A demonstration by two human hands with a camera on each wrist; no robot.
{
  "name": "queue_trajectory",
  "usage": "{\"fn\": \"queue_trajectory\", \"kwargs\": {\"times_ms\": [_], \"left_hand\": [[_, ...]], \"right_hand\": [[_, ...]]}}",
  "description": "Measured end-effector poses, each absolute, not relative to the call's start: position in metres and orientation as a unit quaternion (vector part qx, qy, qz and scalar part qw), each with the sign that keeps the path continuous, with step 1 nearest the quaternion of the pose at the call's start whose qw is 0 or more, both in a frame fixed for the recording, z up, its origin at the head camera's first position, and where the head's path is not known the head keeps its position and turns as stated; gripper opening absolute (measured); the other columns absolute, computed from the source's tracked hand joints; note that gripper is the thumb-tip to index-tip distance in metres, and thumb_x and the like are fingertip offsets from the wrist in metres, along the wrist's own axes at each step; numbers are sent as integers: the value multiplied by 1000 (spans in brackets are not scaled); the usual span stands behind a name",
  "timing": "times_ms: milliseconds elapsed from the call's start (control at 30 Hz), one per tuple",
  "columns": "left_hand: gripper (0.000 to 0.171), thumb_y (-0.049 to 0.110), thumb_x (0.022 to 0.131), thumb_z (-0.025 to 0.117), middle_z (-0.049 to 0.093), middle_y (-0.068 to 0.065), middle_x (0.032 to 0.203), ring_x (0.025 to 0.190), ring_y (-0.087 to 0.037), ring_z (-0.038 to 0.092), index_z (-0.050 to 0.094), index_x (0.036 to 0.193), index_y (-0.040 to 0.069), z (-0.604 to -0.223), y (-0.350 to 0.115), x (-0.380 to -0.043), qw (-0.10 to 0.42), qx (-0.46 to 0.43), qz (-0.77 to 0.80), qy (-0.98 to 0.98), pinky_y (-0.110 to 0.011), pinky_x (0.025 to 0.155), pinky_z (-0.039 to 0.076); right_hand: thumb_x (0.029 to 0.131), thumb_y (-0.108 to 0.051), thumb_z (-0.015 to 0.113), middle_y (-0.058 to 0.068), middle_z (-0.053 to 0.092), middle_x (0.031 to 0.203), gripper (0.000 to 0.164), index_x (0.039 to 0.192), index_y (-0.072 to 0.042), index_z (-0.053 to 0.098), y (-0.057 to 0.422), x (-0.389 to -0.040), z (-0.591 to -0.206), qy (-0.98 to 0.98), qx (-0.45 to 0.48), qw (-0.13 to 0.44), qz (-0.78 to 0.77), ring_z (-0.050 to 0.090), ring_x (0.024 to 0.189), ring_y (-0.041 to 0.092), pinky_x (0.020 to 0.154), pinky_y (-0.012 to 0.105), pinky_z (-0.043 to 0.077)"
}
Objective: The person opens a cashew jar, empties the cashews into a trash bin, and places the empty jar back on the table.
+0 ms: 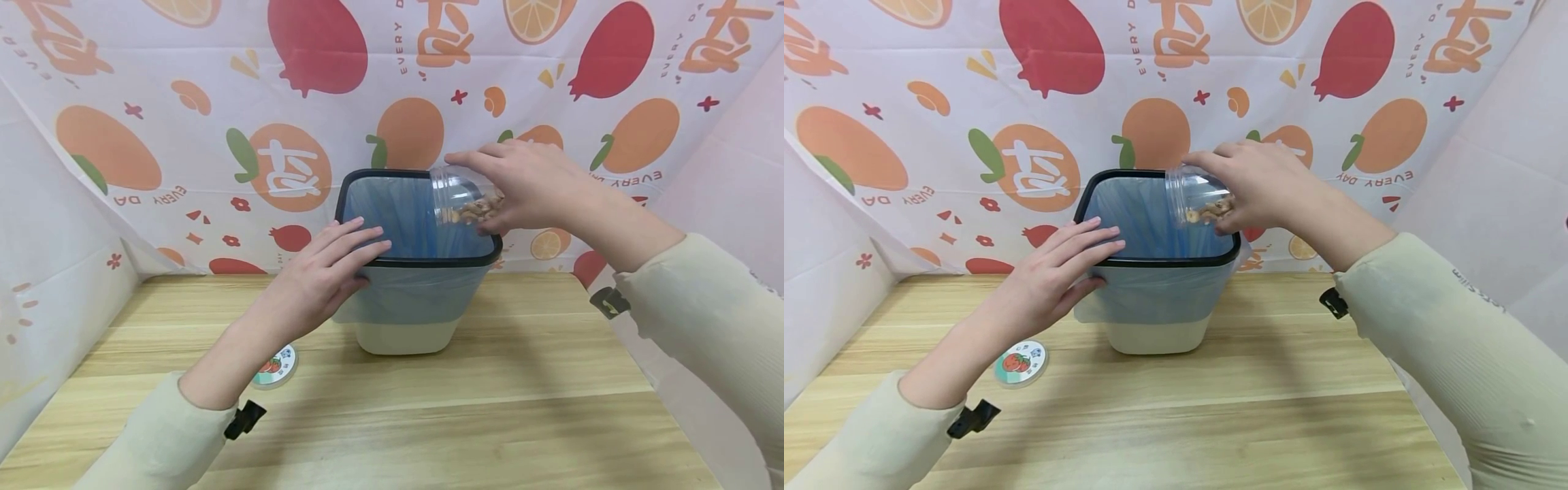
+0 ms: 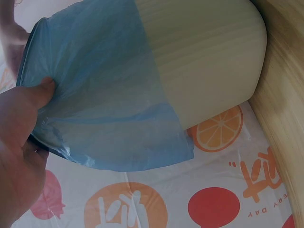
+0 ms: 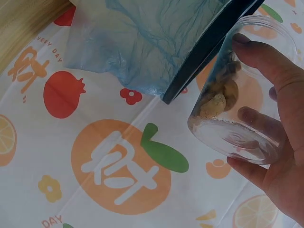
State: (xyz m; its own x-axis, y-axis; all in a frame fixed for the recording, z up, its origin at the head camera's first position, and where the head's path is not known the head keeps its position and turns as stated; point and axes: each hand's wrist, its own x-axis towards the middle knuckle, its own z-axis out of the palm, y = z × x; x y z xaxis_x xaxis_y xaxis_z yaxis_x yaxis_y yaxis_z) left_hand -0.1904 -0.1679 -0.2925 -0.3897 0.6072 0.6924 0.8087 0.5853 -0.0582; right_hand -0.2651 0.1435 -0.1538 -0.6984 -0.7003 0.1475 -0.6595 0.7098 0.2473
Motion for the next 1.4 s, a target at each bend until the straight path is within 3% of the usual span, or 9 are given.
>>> {"fn": "queue_trajectory", "kwargs": {"times_ms": [633, 900, 1400], "left_hand": [[71, 3, 79, 83, 54, -10, 145, 141, -33, 42, 55, 143, 12, -292, -168, -191, 342, -430, -151, -822, -57, 115, 33], [70, 2, 79, 83, 54, -10, 146, 143, -32, 40, 55, 143, 12, -292, -168, -190, 343, -429, -147, -822, -57, 115, 34], [70, 3, 81, 81, 53, -9, 146, 143, -31, 40, 54, 144, 13, -293, -169, -191, 340, -428, -147, -825, -55, 117, 32]], "right_hand": [[71, -45, 88, 11, 56, 142, 102, 155, -29, 33, 141, -265, -151, -916, 368, 118, -113, 57, 118, 36, 78, 53, 56], [72, -43, 88, 12, 53, 144, 101, 155, -26, 35, 140, -264, -149, -914, 371, 117, -118, 55, 123, 38, 89, 57, 53], [72, -41, 89, 14, 53, 144, 101, 155, -27, 34, 139, -266, -149, -909, 380, 116, -123, 53, 127, 39, 97, 59, 50]]}}
